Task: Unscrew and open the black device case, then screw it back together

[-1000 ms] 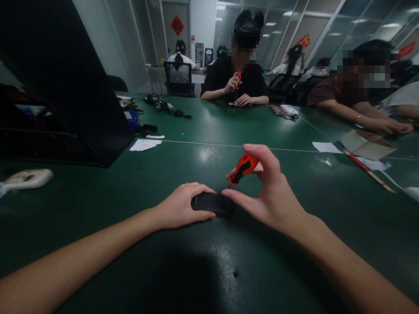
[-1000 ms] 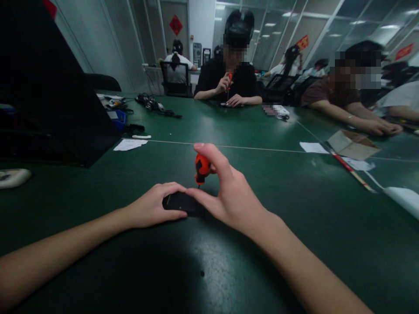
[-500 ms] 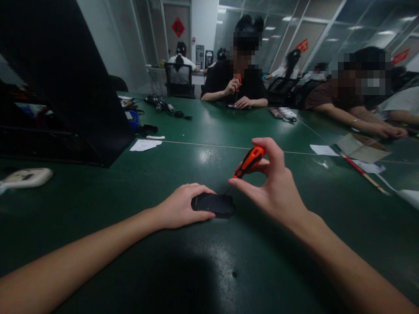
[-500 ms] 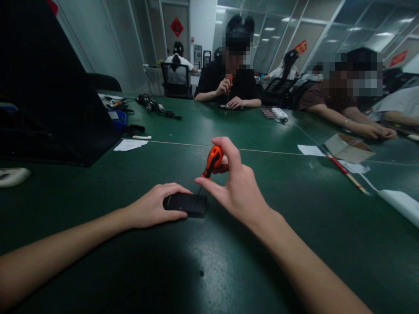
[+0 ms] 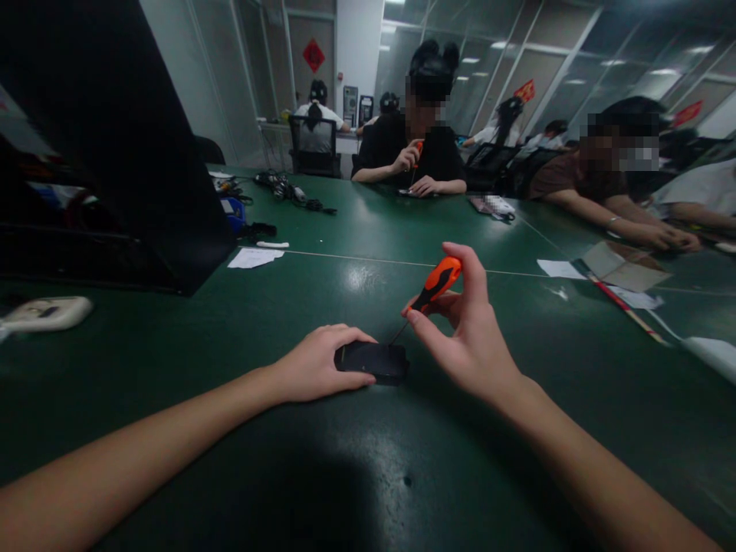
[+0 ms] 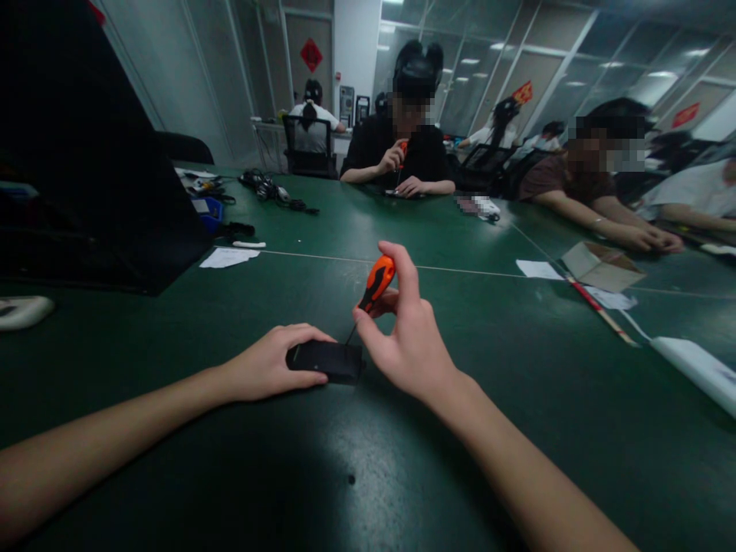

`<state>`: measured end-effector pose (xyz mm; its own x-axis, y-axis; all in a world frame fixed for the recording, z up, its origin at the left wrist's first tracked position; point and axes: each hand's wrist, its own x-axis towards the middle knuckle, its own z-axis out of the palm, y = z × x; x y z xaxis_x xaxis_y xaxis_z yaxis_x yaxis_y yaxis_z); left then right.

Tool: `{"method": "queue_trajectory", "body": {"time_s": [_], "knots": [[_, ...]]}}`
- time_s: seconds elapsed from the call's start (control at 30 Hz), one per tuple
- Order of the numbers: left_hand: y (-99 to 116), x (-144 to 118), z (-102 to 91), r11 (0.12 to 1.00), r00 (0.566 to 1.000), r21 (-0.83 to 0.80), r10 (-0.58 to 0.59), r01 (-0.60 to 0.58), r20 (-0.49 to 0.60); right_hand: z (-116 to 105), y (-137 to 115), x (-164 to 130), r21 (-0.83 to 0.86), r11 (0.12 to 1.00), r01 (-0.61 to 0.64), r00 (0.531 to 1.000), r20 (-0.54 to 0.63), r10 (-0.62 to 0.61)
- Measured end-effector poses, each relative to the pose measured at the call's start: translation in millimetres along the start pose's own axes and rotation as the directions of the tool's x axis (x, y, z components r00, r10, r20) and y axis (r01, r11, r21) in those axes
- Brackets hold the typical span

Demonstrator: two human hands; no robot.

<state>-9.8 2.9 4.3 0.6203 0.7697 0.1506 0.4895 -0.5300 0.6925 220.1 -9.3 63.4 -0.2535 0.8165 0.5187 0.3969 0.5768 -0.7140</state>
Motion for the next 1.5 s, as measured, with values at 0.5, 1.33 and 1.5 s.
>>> {"method": "queue_trajectory", "body": {"time_s": [0.5, 1.33, 1.5], "knots": [[-1.6, 1.1, 2.0, 1.0, 1.0, -0.01, 0.004, -0.004, -0.012, 26.0, 10.3, -21.7, 0.283, 0.957, -0.062, 0.998, 0.034, 0.055], [-6.7, 1.6, 5.3, 0.999, 0.999, -0.034, 0.034, -0.036, -0.035, 35.2, -8.9, -27.5, 0.133, 0.972, 0.193, 0.933, 0.283, -0.224], [-8.2, 1.7, 4.2, 0.997, 0.998, -0.053, 0.056, -0.057, -0.024, 34.9, -11.3, -28.7, 0.093, 0.949, 0.3, 0.899, 0.307, -0.314]]}}
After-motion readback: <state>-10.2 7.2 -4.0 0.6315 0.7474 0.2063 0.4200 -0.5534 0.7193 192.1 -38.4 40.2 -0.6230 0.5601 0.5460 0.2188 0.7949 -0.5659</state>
